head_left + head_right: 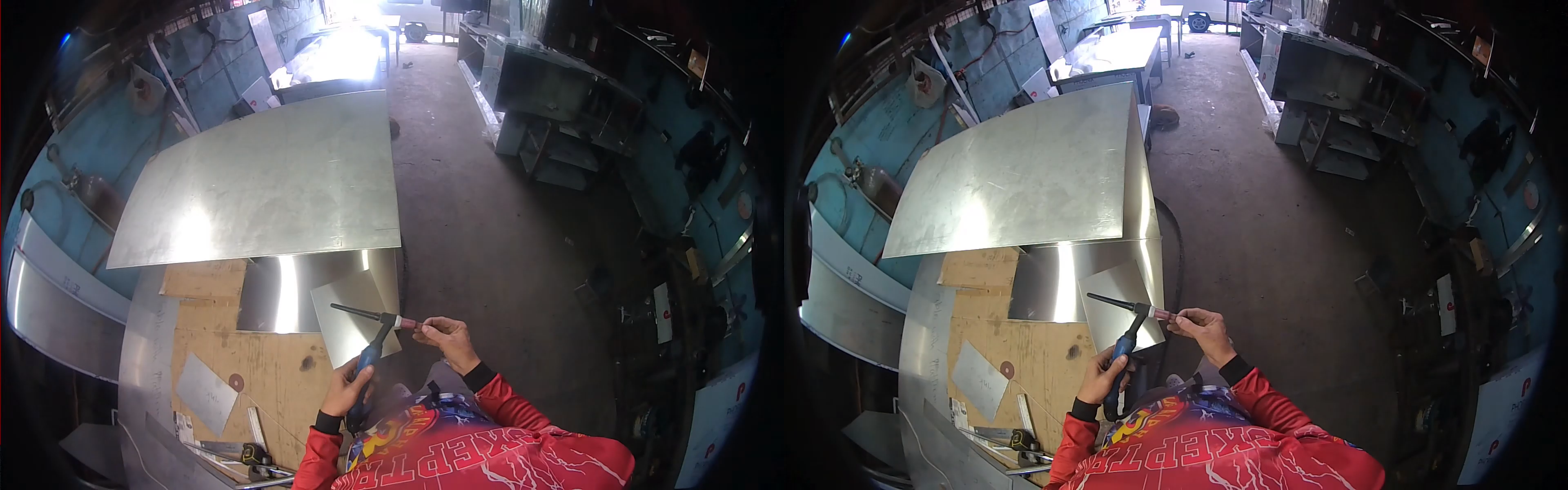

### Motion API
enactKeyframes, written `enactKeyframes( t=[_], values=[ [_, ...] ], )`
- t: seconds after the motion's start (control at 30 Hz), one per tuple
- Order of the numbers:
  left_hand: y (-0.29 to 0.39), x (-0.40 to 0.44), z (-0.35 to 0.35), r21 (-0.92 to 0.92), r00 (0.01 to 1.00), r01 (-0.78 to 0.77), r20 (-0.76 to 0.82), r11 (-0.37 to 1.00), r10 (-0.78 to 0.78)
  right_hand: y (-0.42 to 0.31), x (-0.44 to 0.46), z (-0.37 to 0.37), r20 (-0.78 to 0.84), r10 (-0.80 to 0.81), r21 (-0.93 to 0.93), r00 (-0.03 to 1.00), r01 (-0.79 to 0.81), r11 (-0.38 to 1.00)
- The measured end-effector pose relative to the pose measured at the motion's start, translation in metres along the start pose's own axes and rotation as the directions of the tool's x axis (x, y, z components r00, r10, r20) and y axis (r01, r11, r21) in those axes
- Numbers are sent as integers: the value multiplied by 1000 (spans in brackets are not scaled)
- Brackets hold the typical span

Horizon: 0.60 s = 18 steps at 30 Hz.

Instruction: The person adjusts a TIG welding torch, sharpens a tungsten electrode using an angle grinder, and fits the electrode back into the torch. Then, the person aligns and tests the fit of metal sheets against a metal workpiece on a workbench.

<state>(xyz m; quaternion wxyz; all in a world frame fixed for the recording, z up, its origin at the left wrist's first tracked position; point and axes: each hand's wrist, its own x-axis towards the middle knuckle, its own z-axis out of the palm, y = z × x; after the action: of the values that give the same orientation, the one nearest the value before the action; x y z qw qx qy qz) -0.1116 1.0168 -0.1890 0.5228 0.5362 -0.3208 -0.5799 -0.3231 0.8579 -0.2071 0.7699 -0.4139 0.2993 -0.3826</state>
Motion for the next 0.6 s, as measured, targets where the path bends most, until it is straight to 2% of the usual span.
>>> enactKeyframes(
  t=[0.1, 0.13, 0.2, 0.23, 0.27, 0.3, 0.33, 0.4, 0.43, 0.47, 0.5, 0.53, 0.57, 0.6],
  values=[
    [0, 0, 0, 31, 999, 22, -35, 999, -21, 1, -1, -14, 68, 68, -84, 995, -62, 995],
    [-3, 1, -2, 116, 1000, 18, -20, 993, -16, -4, -5, -24, 69, 78, -84, 995, -72, 994],
    [0, -3, 3, 229, 999, 34, 20, 973, -39, -31, -13, -33, 209, 232, -325, 950, -156, 933],
    [-1, -4, 5, 225, 998, 50, 12, 973, -55, -34, -12, -38, 207, 247, -321, 947, -172, 931],
    [-2, -3, 5, 302, 994, 61, 64, 951, -84, -35, -10, -42, 268, 306, -252, 914, -240, 937],
    [-1, -3, 7, 379, 986, 70, 114, 923, -121, -35, -8, -45, 330, 356, -179, 874, -312, 933],
    [8, -4, 13, 427, 983, 43, 142, 903, -114, -31, -2, -40, 455, 351, -256, 818, -258, 932],
    [8, -2, 10, 422, 963, 86, 198, 902, -185, -43, 12, -22, 543, 561, -321, 625, -463, 826],
    [10, -3, 6, 431, 950, 113, 216, 895, -224, -45, 15, -15, 588, 589, -349, 554, -484, 803],
    [11, -6, 2, 405, 946, 116, 232, 907, -225, -13, 28, -21, 725, 409, -330, 554, -241, 913],
    [12, -11, -2, 376, 943, 125, 243, 918, -228, -7, 34, -15, 774, 386, -301, 501, -245, 922],
    [15, -16, -4, 388, 947, 118, 235, 914, -221, -32, 26, 3, 721, 518, -348, 461, -406, 845],
    [17, -23, -8, 400, 950, 112, 226, 910, -216, -25, 32, 7, 735, 522, -401, 433, -343, 849],
    [12, -31, -15, 436, 967, 123, 149, 891, -206, -3, 37, 12, 718, 480, -377, 505, -298, 877]
  ],
)
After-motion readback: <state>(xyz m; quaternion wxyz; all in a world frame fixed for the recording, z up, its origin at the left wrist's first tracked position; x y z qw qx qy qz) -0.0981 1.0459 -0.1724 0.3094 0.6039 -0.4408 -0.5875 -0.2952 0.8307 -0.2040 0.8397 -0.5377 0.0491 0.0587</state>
